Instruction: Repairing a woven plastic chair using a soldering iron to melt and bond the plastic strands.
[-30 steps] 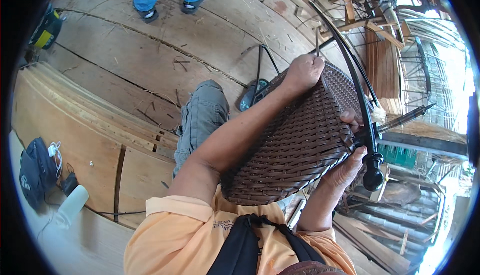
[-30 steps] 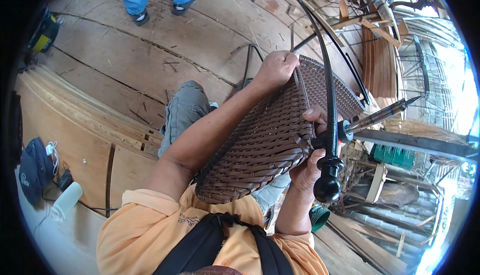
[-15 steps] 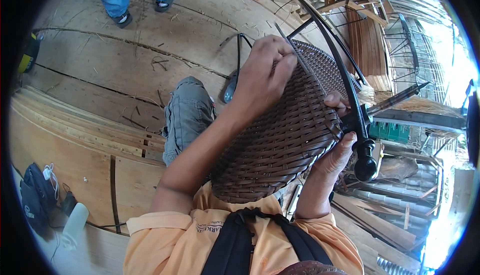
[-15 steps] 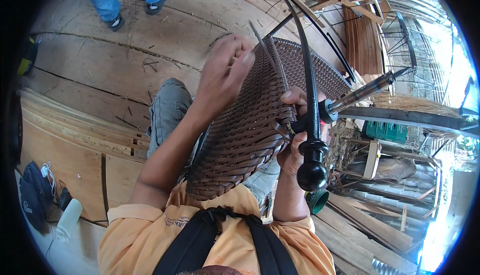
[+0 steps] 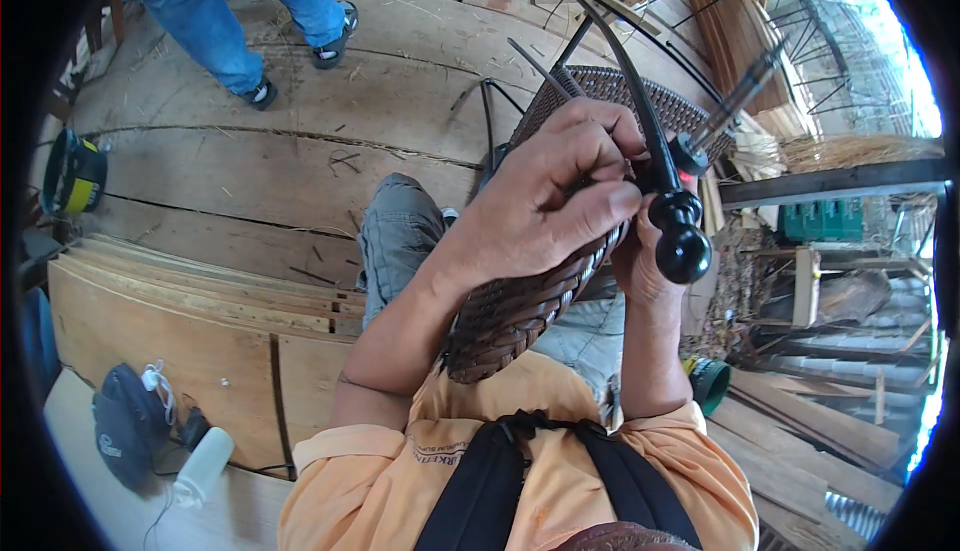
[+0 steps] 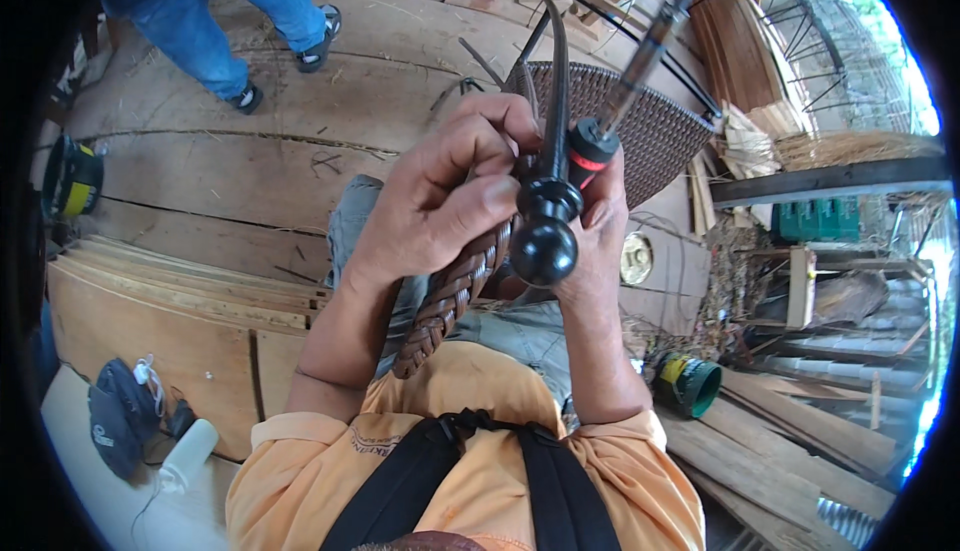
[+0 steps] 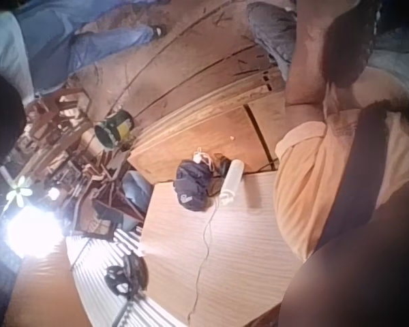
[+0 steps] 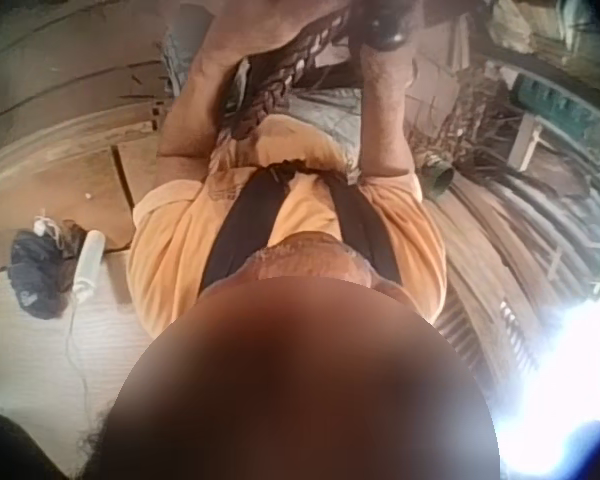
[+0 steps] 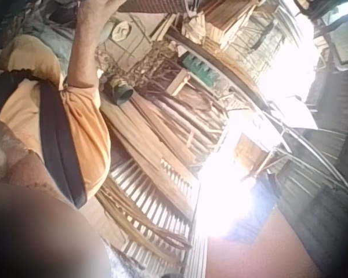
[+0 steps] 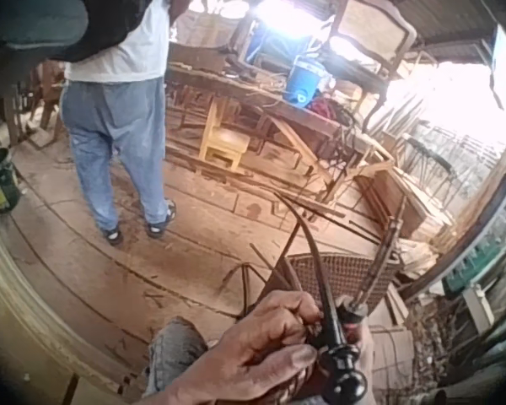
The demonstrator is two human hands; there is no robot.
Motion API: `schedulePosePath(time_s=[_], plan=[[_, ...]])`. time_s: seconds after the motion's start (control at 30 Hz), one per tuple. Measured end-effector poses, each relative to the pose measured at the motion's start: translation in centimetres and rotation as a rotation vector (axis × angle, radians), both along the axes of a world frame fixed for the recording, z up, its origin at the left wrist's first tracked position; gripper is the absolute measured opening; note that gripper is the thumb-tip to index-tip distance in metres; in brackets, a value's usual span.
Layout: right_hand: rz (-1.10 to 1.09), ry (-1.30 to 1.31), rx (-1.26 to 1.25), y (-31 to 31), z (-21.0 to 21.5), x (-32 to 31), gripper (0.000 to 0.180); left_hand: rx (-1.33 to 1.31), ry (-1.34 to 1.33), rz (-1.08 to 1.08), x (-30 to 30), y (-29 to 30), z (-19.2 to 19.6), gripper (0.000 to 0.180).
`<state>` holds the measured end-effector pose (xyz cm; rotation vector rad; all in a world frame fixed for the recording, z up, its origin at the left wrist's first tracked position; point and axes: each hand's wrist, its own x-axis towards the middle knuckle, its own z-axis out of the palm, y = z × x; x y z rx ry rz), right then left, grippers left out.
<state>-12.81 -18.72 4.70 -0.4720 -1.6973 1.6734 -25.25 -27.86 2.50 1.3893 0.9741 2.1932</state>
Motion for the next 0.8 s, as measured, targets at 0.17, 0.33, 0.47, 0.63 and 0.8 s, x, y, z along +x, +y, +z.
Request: schedulePosePath(time_s=[0.17,0.33,0.47,0.63,0.8], plan=[[-0.022,-0.012,-0.094,-0.5,0.9,-0.5,0.057,-0.116,-0.037,-0.118,-0.5,-0.3,0.8,0.028],[0.040,0.056,-0.098,-0.5,1.1,-0.8,0.065,-0.174,-0.007,-0.105,-1.0,-0.5,1.1,0.028],[0.060,0.101,-0.054,-0.1,1.0,-0.9,0.061,-0.198,0.080,-0.088,-1.5,-0.3,1.2,0.025],[0.042,0.107,-0.030,0.0,1.0,-1.0,0.059,-0.230,0.057,-0.063,-1.5,-0.1,1.4,0.021],[0.042,0.113,-0.019,0.0,1.0,-1.0,0.059,-0.291,0.093,-0.008,-1.4,-0.4,1.6,0.025]])
